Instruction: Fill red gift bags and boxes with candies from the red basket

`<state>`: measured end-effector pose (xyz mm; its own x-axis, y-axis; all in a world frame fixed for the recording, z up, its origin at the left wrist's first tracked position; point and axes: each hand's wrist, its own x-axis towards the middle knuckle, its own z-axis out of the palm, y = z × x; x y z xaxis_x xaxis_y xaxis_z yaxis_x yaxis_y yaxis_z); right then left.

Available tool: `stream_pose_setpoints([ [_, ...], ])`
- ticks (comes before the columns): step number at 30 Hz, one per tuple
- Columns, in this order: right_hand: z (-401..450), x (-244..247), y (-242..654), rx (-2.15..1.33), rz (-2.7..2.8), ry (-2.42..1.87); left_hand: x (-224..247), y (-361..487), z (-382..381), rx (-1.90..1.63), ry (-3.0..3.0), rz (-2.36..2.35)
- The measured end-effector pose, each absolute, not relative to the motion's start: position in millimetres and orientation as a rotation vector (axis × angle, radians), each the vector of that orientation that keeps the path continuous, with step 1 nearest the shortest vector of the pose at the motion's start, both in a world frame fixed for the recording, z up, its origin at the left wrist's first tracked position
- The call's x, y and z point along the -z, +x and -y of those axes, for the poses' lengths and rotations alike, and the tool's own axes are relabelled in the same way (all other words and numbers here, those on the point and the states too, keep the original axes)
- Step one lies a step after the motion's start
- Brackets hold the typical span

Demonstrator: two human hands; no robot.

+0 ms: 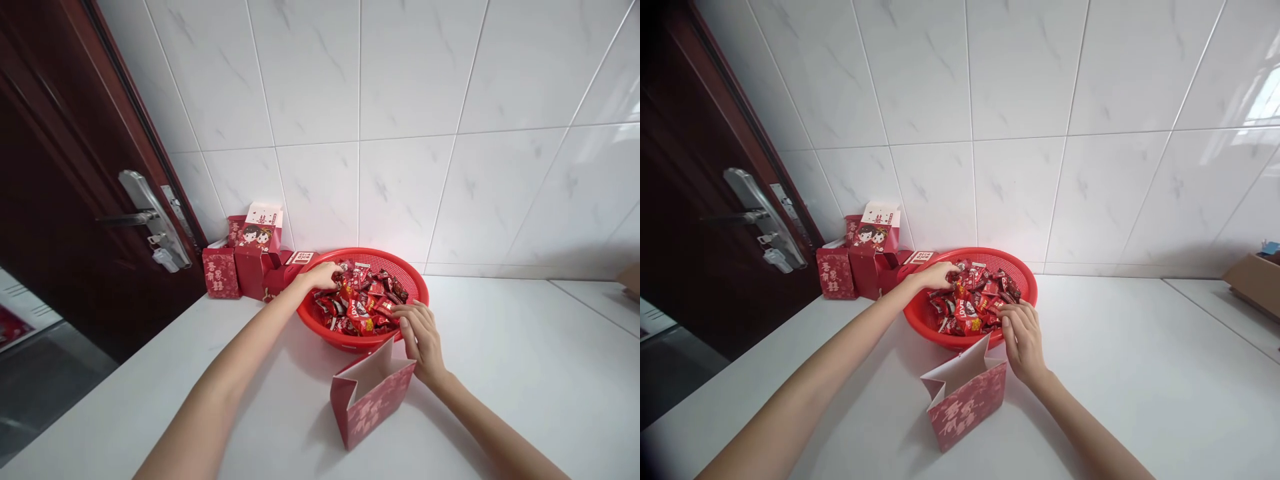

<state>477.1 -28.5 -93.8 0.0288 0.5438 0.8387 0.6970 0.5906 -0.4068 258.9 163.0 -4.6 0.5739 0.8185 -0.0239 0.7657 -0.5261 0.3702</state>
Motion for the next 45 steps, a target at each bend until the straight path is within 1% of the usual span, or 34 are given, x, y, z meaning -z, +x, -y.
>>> stream_pose_setpoints([
  [6,28.4,93.0,474.5,0.167,1.635,-1.076,22.5,254.5,-175.0,-0.092,2.420,-1.298],
  [11,31.4,77.6,478.1,0.117,1.720,-1.119,22.9,247.6,-175.6,-0.217,2.336,-1.238],
  [13,29.9,61.8,481.7,-0.039,1.769,-1.180,18.9,247.4,-173.5,-0.334,2.304,-1.195],
  [17,6.7,24.9,489.5,-0.500,1.702,-1.216,7.2,251.5,-167.3,-0.599,2.114,-1.024],
  [19,-15.5,11.7,490.8,-0.592,1.632,-1.229,1.1,257.1,-163.5,-0.722,1.926,-0.920],
  [23,-61.1,0.0,484.3,-0.881,1.482,-1.312,-11.3,274.9,-156.7,-0.861,1.674,-0.847],
  [27,-82.8,-2.5,472.5,-1.105,1.374,-1.114,-18.1,294.2,-154.1,-0.923,1.632,-0.755],
  [34,-90.9,4.9,474.4,-1.075,1.305,-1.024,-5.4,307.0,-155.4,-0.875,1.722,-0.582],
  [39,-95.7,13.0,480.5,-0.890,1.241,-1.017,1.5,304.7,-160.8,-0.863,1.747,-0.582],
  [42,-94.5,11.9,483.0,-0.823,1.101,-1.014,3.1,302.2,-166.7,-0.918,1.779,-0.729],
  [45,-90.9,6.8,485.3,-0.931,0.933,-0.952,3.0,298.2,-172.9,-1.003,1.861,-1.140],
])
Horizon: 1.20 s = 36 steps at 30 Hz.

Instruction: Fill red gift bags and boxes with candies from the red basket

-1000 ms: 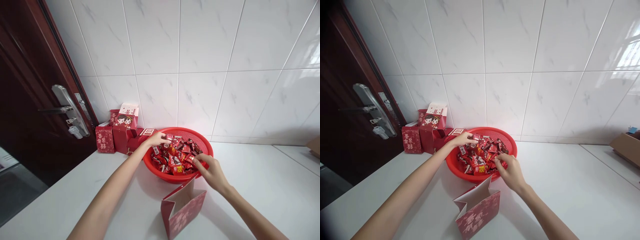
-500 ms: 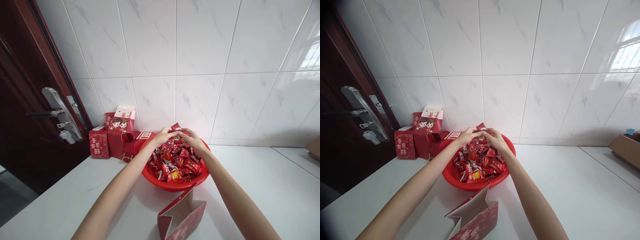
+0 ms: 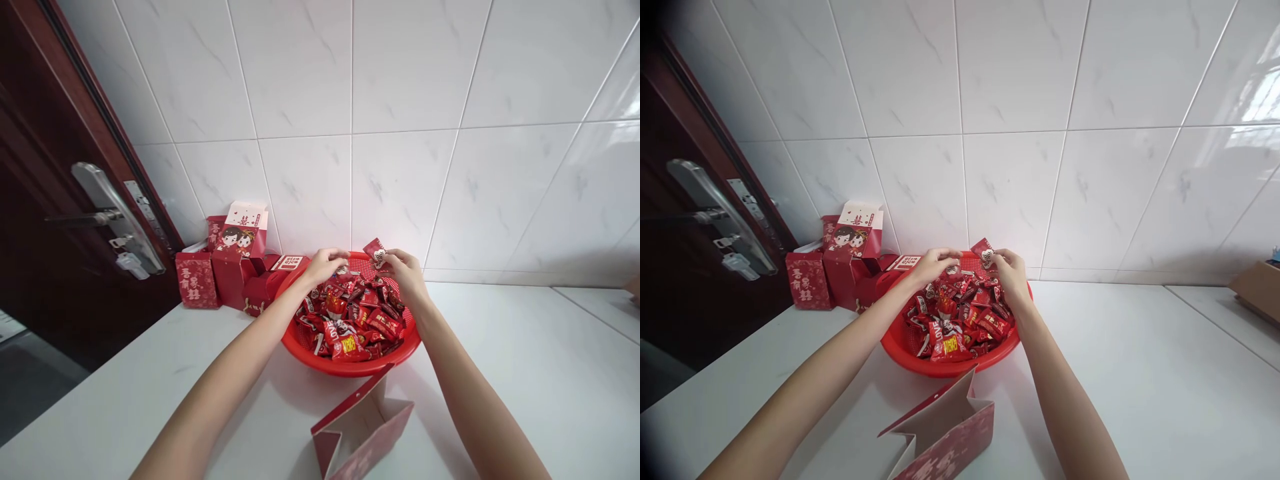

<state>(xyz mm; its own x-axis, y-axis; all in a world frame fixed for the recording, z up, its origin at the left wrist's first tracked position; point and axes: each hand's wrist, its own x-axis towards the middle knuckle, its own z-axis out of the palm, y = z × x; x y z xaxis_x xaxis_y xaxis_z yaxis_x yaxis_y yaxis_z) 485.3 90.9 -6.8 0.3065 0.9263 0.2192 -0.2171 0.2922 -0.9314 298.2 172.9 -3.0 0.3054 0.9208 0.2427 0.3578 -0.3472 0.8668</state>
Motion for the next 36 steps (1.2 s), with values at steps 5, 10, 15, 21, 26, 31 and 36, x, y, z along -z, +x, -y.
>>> stream_pose_setpoints([
  [5,-84.1,-2.9,487.5,-1.162,0.776,-0.827,3.2,284.9,-179.6,-0.970,1.932,-1.568],
  [10,-80.8,-6.6,487.0,-1.232,0.735,-0.800,9.1,285.0,-175.2,-0.764,2.072,-1.605],
  [15,-83.5,-3.7,487.7,-1.215,0.687,-0.779,16.8,298.0,-162.5,-0.573,2.281,-1.469],
  [21,-85.9,-1.8,488.0,-1.227,0.668,-0.765,17.3,303.0,-159.6,-0.483,2.437,-1.510],
  [26,-83.9,-5.7,486.6,-1.219,0.642,-0.801,5.7,301.1,-158.7,-0.550,2.463,-1.731],
  [31,-86.2,-4.4,486.7,-1.173,0.604,-0.829,0.4,299.3,-152.1,-0.467,2.440,-2.059],
  [36,-89.5,-1.2,487.5,-1.143,0.553,-0.844,7.0,303.4,-152.3,-0.622,2.710,-1.657],
])
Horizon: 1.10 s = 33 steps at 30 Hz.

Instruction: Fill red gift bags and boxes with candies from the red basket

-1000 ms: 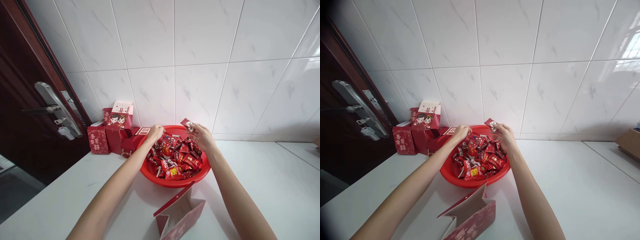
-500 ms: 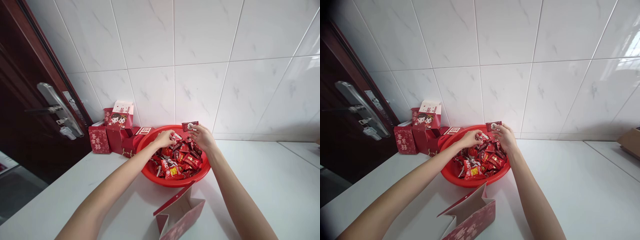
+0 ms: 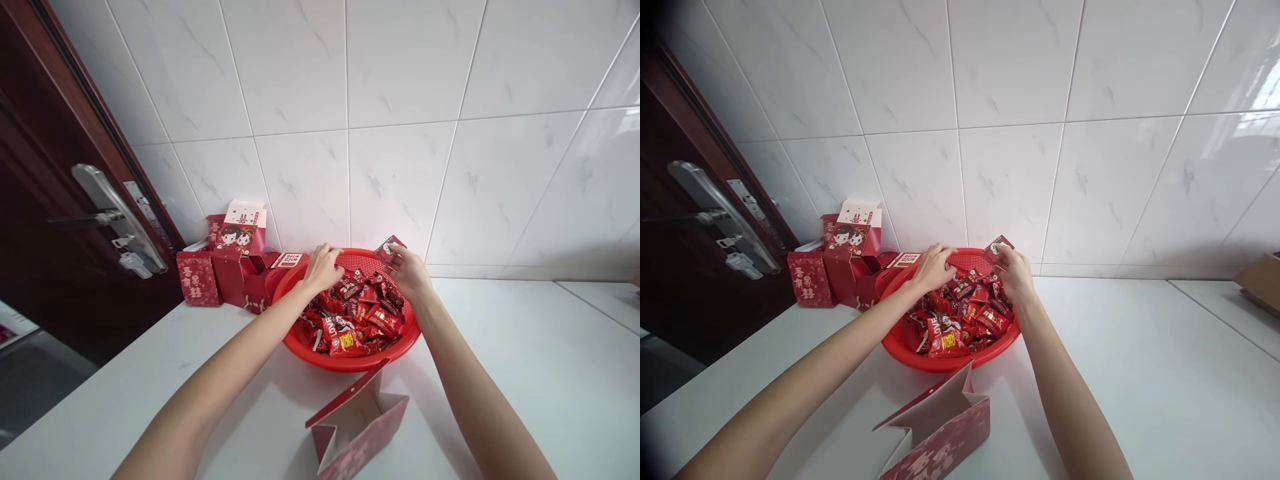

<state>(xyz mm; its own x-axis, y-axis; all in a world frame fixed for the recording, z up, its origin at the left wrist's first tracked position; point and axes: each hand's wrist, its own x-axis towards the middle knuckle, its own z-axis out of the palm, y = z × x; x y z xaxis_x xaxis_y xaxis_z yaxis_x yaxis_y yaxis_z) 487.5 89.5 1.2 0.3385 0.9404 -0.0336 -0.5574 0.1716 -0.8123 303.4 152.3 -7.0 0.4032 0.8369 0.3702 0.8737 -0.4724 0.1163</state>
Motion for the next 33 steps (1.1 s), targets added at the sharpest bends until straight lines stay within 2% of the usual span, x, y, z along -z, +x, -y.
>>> stream_pose_setpoints([
  [3,-90.2,-0.1,487.4,-1.126,0.556,-0.837,16.9,308.9,-153.6,0.426,-2.881,1.325],
  [7,-91.2,2.4,487.5,-1.083,0.613,-0.839,27.2,313.6,-153.7,0.234,-2.990,1.358],
  [16,-89.1,1.6,485.9,-1.089,0.618,-0.833,22.6,309.2,-158.4,0.653,-3.116,1.463],
  [23,-89.4,0.8,485.8,-1.092,0.609,-0.832,14.7,308.9,-165.7,1.159,-3.051,1.636],
  [30,-91.0,2.0,487.5,-1.077,0.628,-0.860,6.8,303.3,-161.9,1.025,-2.726,1.846],
  [33,-90.6,1.9,487.2,-1.072,0.640,-0.867,5.6,300.1,-159.3,0.950,-2.582,1.800],
])
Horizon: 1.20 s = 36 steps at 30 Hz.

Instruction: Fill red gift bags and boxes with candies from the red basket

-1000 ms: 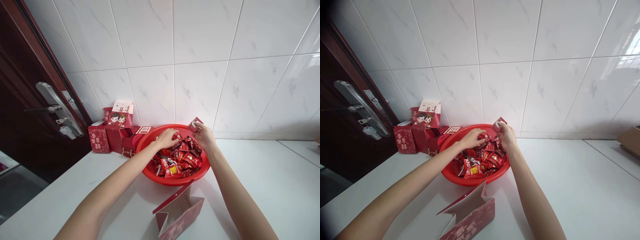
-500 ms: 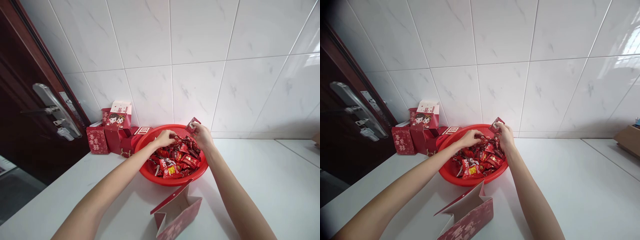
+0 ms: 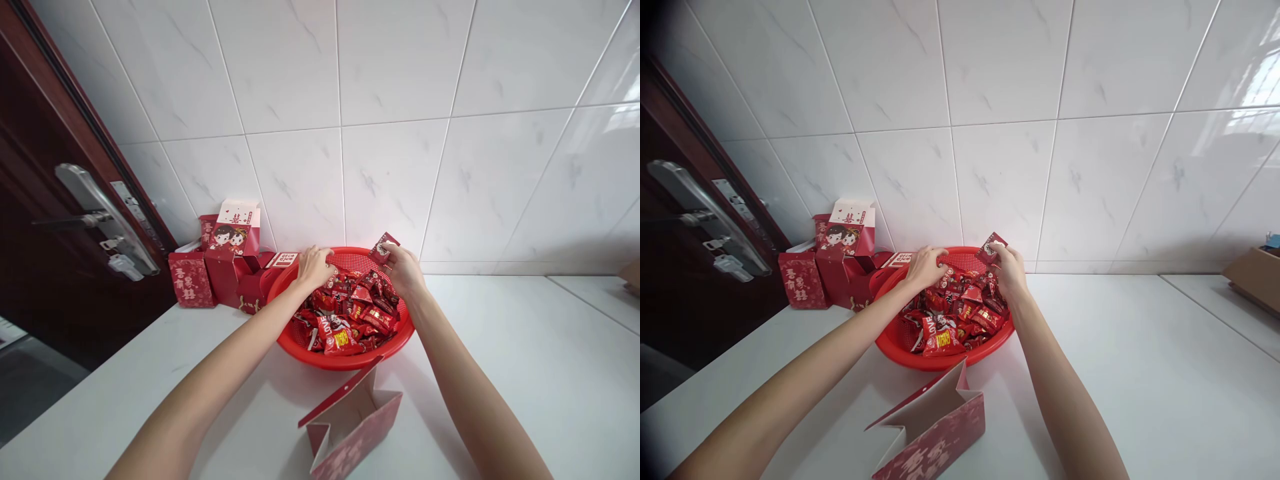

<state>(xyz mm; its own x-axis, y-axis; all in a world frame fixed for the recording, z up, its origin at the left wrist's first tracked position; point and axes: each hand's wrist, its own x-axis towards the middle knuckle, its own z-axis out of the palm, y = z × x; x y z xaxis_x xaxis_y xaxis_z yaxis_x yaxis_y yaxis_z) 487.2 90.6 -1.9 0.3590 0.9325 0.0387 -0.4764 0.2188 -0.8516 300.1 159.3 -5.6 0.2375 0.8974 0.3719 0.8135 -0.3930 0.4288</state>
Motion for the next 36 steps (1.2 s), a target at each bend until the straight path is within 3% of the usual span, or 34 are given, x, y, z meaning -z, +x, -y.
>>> stream_pose_setpoints([
  [5,-89.0,0.3,485.5,-1.060,0.612,-0.855,12.8,308.8,-149.7,-0.534,2.770,-1.176],
  [11,-87.0,-1.7,485.2,-1.057,0.608,-0.866,21.2,320.6,-140.7,-0.230,2.682,-0.815],
  [24,-88.2,-0.5,485.5,-1.050,0.625,-0.861,16.7,319.0,-148.3,-0.466,2.457,-1.268],
  [31,-83.7,-5.6,483.5,-1.061,0.612,-0.884,4.9,311.6,-151.9,-0.630,2.319,-1.836],
  [36,-83.1,-6.7,483.3,-1.063,0.609,-0.895,5.2,305.8,-162.1,-0.883,2.234,-1.818],
])
